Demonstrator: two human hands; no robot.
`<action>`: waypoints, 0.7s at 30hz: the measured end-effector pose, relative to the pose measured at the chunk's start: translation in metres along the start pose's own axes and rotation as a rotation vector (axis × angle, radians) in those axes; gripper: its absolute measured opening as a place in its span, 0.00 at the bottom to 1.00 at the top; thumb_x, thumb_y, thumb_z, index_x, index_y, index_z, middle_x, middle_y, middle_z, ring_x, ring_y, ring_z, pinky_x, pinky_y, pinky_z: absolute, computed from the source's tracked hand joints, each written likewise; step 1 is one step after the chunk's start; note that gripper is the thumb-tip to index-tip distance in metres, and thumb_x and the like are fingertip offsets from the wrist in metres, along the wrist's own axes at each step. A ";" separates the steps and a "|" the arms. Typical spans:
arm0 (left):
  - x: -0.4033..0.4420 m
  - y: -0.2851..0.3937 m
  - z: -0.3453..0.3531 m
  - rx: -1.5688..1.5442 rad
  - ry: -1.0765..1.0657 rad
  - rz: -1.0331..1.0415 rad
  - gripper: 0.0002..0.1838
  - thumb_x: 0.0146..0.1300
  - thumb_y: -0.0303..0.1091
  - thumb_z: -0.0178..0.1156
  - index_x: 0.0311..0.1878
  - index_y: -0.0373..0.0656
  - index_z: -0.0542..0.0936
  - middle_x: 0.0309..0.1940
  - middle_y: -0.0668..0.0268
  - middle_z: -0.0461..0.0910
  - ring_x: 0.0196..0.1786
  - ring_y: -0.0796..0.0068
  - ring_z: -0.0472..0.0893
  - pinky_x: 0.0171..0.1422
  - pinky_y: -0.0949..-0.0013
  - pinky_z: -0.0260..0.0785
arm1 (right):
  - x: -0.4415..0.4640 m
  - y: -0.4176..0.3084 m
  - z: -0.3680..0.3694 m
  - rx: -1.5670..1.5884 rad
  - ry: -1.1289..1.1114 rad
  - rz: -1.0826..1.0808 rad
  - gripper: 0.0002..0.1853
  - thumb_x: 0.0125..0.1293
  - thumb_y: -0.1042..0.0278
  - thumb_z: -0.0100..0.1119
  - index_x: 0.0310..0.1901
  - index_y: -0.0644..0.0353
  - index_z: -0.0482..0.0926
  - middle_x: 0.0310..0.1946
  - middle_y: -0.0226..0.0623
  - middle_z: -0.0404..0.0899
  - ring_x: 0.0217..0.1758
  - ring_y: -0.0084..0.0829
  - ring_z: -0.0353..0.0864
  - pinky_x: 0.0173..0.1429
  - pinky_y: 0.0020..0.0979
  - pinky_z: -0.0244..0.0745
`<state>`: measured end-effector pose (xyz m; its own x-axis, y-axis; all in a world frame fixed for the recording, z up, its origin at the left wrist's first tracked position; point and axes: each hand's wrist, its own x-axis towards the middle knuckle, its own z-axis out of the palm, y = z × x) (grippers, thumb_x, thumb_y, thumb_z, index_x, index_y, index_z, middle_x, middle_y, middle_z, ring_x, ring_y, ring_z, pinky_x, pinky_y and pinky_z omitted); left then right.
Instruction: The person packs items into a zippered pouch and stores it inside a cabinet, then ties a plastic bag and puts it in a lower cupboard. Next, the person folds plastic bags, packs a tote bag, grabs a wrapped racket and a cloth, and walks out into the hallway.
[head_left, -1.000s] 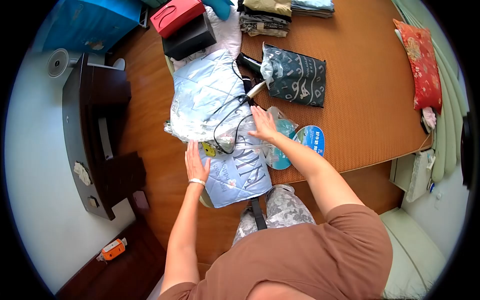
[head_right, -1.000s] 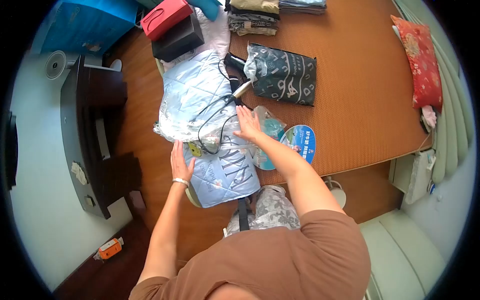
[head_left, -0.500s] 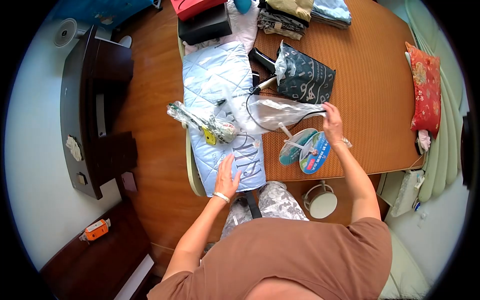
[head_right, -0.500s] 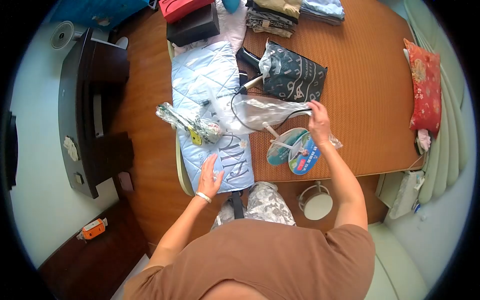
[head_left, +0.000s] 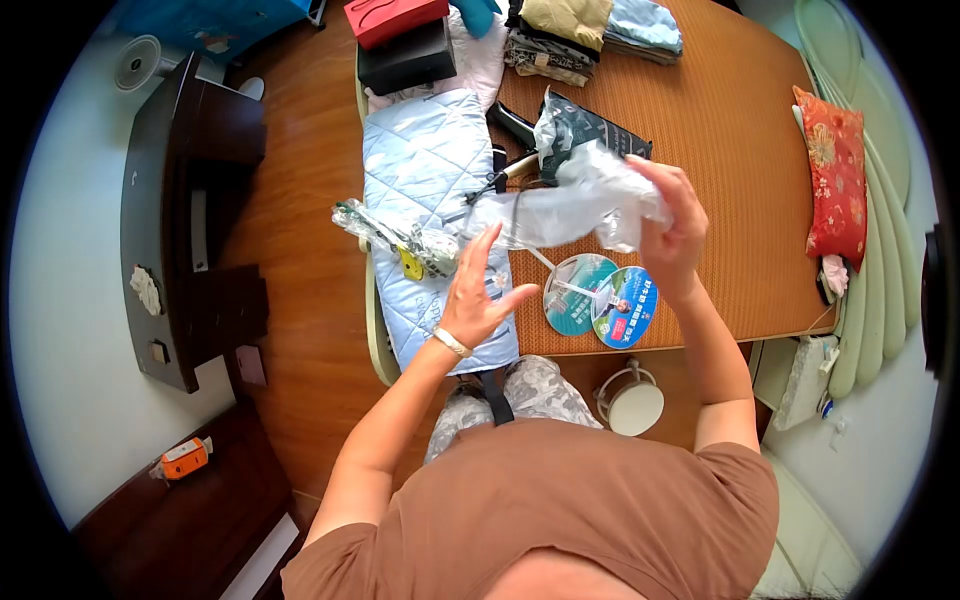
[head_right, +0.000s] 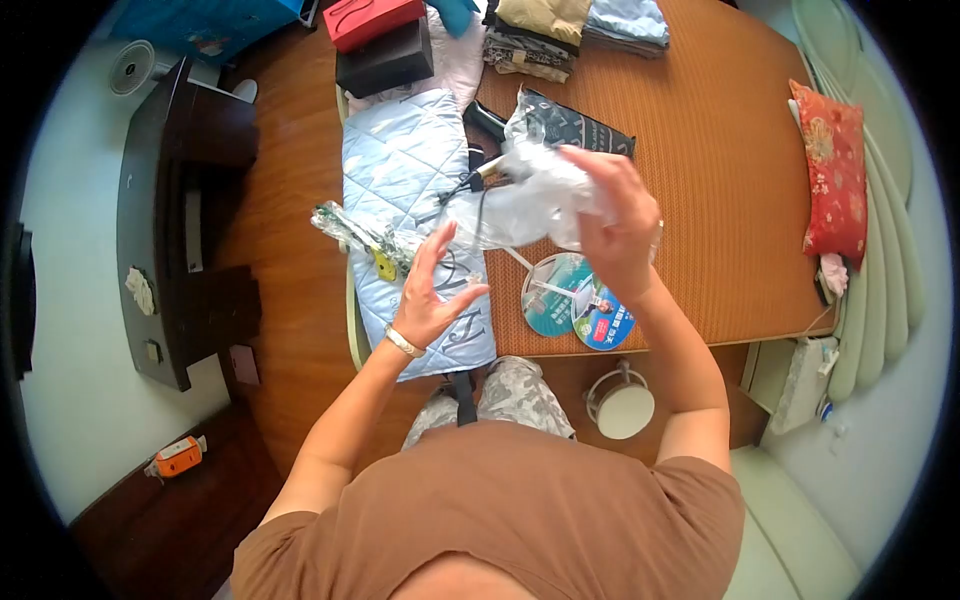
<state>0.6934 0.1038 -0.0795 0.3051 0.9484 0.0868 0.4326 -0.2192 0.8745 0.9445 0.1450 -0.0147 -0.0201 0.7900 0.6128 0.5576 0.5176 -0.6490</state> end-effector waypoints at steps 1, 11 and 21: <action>0.007 0.015 0.000 -0.032 0.035 0.077 0.43 0.50 0.39 0.73 0.68 0.38 0.64 0.66 0.49 0.65 0.67 0.51 0.67 0.72 0.59 0.58 | 0.011 -0.019 0.000 0.030 -0.030 -0.070 0.24 0.47 0.83 0.52 0.51 0.65 0.79 0.43 0.46 0.83 0.43 0.40 0.84 0.48 0.35 0.78; -0.032 0.016 0.003 -0.735 -0.222 -0.311 0.09 0.69 0.32 0.56 0.50 0.42 0.80 0.37 0.66 0.82 0.44 0.75 0.82 0.50 0.69 0.75 | 0.030 -0.080 0.031 0.976 0.057 0.558 0.20 0.71 0.59 0.44 0.57 0.64 0.70 0.48 0.40 0.78 0.51 0.28 0.78 0.52 0.27 0.75; -0.085 -0.020 -0.135 -0.295 0.372 -0.463 0.06 0.61 0.31 0.67 0.35 0.39 0.84 0.22 0.81 0.74 0.24 0.93 0.65 0.26 0.85 0.55 | -0.079 0.007 0.032 0.031 -0.995 0.615 0.26 0.59 0.58 0.67 0.56 0.61 0.74 0.46 0.43 0.79 0.48 0.39 0.78 0.54 0.36 0.72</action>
<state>0.5442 0.0590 -0.0399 -0.1929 0.9570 -0.2169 0.1825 0.2521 0.9503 0.9238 0.0967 -0.0820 -0.4025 0.8122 -0.4224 0.6792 -0.0444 -0.7326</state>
